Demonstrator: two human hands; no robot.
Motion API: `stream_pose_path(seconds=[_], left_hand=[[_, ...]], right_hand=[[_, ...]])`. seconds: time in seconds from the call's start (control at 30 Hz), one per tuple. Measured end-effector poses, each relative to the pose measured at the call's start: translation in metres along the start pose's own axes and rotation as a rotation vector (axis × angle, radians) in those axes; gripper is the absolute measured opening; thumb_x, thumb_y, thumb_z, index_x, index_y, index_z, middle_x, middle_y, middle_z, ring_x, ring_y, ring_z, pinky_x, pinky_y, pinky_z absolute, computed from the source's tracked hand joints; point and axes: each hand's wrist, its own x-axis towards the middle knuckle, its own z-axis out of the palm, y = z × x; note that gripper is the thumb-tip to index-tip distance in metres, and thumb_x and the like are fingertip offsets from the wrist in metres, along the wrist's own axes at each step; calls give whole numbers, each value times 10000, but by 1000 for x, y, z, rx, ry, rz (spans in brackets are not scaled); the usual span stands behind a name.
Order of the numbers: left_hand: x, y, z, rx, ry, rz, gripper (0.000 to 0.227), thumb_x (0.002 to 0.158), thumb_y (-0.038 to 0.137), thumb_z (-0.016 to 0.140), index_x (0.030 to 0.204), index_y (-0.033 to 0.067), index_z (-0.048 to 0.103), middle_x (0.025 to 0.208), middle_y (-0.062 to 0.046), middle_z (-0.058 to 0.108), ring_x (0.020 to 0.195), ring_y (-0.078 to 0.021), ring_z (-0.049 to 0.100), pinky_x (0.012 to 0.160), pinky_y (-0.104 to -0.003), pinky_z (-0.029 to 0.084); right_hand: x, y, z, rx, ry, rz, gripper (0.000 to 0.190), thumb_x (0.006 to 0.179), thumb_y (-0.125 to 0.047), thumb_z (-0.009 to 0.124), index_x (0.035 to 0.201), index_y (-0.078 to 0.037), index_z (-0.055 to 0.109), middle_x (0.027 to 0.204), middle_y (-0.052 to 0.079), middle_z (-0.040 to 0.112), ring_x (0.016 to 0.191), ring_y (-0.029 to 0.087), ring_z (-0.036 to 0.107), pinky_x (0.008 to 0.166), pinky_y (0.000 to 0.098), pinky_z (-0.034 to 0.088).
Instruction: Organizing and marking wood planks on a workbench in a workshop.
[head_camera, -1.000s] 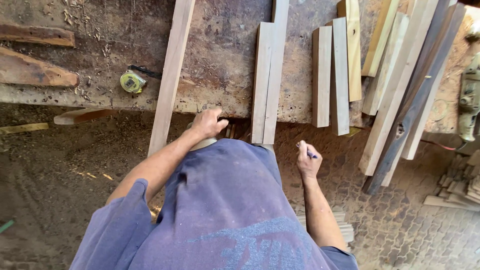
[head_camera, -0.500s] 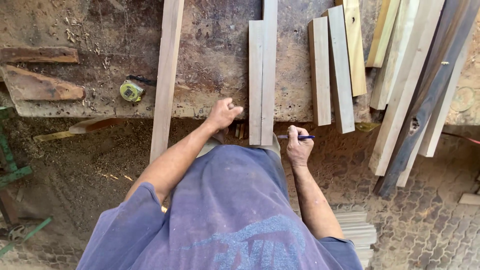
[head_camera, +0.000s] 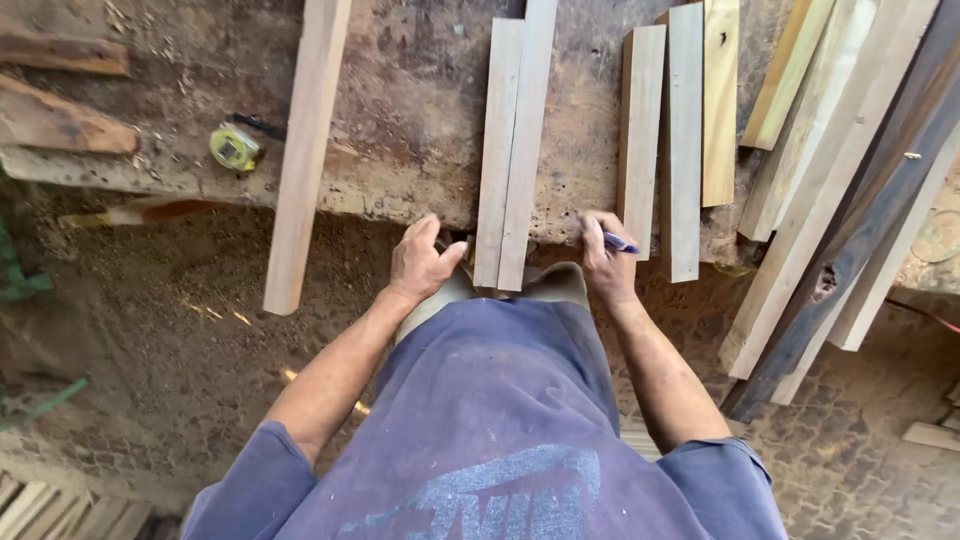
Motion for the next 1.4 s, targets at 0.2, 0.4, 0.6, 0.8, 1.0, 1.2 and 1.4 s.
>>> stream_pose_path(seconds=[0.2, 0.4, 0.6, 0.8, 1.0, 1.2, 1.4], left_hand=[[16, 75, 34, -57, -34, -44, 788, 862, 684, 627, 1221, -12, 542, 1564, -365, 336, 1474, -496, 322, 1200, -622, 304], [38, 62, 114, 96, 219, -6, 885, 888, 863, 426, 1149, 27, 558, 1671, -334, 67, 1524, -483, 221, 1199, -689, 84], [42, 72, 103, 126, 156, -41, 740, 785, 608, 760, 1128, -14, 554, 1639, -367, 115, 1503, -490, 251, 1202, -694, 129], [28, 61, 59, -267, 54, -118, 784, 873, 743, 585, 1180, 22, 605, 1596, -362, 244, 1476, -462, 353, 1202, -643, 242], [-19, -36, 81, -260, -119, -490, 760, 687, 976, 591, 837, 245, 736, 845, -42, 751, 920, -269, 741, 822, -358, 572], [-11, -15, 121, -1242, -156, -603, 639, 876, 455, 830, 1250, -11, 604, 1106, -152, 664, 1018, -258, 662, 849, -381, 607], [-13, 15, 99, -983, -280, -530, 922, 643, 225, 970, 1414, 45, 497, 1152, -254, 656, 961, -336, 723, 693, -383, 674]], right_hand=[[23, -23, 31, 126, 162, -197, 157, 1040, -96, 653, 1058, -37, 798, 743, 109, 693, 700, 141, 612, 714, 326, 545], [43, -34, 51, 191, 156, -276, 191, 1057, -98, 615, 1093, -14, 783, 760, 110, 695, 730, 127, 619, 705, 300, 541], [34, -39, 44, 131, 98, -289, 199, 1061, -89, 615, 1216, -20, 719, 929, 184, 750, 821, 209, 698, 744, 365, 578], [8, -23, 34, 166, 100, -228, 210, 1061, -67, 608, 1241, 6, 689, 1009, 172, 754, 941, 212, 716, 820, 360, 599], [-25, 1, 32, -53, -3, -136, 270, 1038, -173, 649, 1294, -93, 686, 1074, 150, 766, 1040, 329, 727, 906, 458, 576], [-42, 9, 47, -142, -80, -105, 422, 962, -268, 751, 1349, -134, 649, 1134, 162, 755, 1069, 385, 709, 889, 497, 576], [-40, 7, 57, -55, -171, -92, 602, 844, -115, 863, 1395, -97, 623, 1171, 235, 722, 1106, 396, 699, 906, 487, 568]])
